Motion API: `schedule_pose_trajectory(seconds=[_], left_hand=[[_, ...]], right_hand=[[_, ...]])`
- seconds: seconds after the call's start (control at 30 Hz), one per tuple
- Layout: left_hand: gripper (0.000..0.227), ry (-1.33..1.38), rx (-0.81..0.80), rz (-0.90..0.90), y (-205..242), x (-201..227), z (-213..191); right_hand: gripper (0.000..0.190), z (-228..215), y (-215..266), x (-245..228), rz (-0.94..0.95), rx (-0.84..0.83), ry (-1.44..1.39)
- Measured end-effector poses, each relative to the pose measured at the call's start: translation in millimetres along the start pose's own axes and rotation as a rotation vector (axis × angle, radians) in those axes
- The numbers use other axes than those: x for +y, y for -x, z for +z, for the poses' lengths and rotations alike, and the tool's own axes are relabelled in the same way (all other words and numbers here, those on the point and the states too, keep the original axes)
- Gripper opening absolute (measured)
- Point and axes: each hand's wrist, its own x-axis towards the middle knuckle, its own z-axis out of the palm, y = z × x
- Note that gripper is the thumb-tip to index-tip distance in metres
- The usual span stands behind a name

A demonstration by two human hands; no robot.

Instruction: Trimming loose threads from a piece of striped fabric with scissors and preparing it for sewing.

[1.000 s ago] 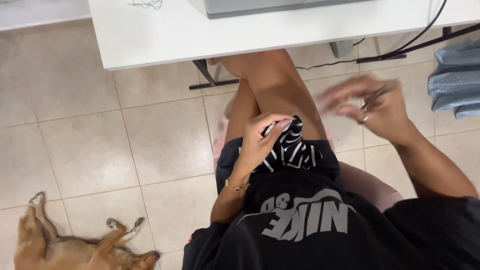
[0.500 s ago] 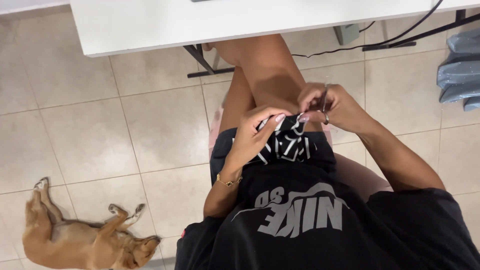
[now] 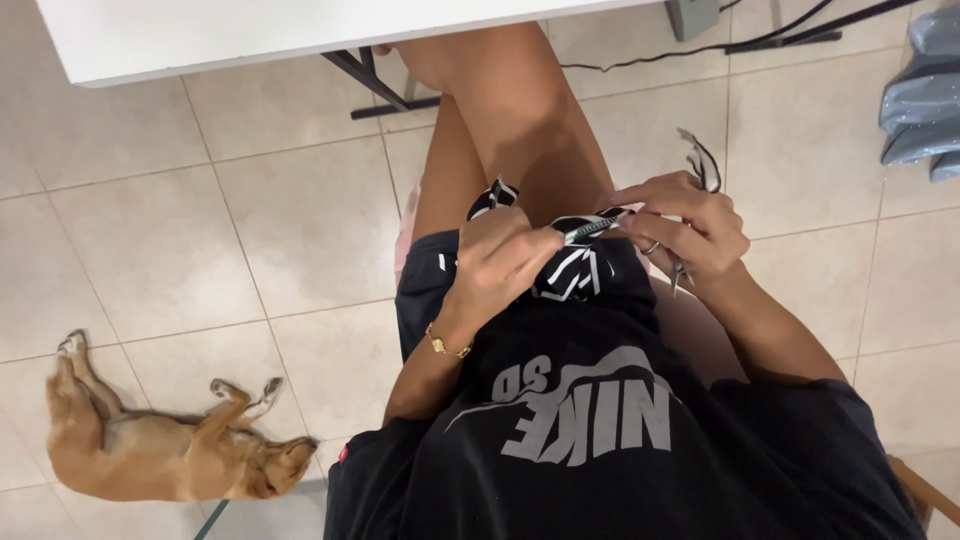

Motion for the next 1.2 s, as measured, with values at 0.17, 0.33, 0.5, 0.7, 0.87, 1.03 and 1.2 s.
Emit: schedule_pose_trajectory(seconds=[0.17, 0.33, 0.5, 0.7, 0.87, 1.03, 1.2], left_hand=[[0.034, 0.012, 0.053, 0.159, 1.5, -6.4, 14.2], [0.033, 0.054, 0.066, 0.194, -3.7, -7.2, 15.5], [0.033, 0.047, 0.077, 0.181, -14.4, 4.4, 19.4], [0.021, -0.046, -0.044, 0.188, -26.2, 12.7, 7.7], [0.005, 0.019, -0.123, 0.058, -33.2, 26.5, -11.7], [0.004, -0.023, -0.115, 0.05, -26.4, 25.5, -15.9], [0.031, -0.206, 0.0, 0.194, -11.4, 17.7, -6.5]], right_hand=[[0.007, -3.3, -8.0, -11.0, -0.011, 0.014, -0.047], [0.008, 0.6, -14.1, -18.3, -0.002, 0.04, -0.074], [0.019, 11.6, -47.8, -36.8, 0.036, 0.014, -0.095], [0.009, 11.0, -43.5, -33.2, -0.057, 0.084, -0.094], [0.004, -1.5, -27.4, -22.8, -0.076, 0.076, -0.079], [0.006, -4.6, -30.7, -20.5, -0.138, 0.056, -0.064], [0.013, 4.4, -28.1, -20.8, -0.12, 0.129, -0.056]])
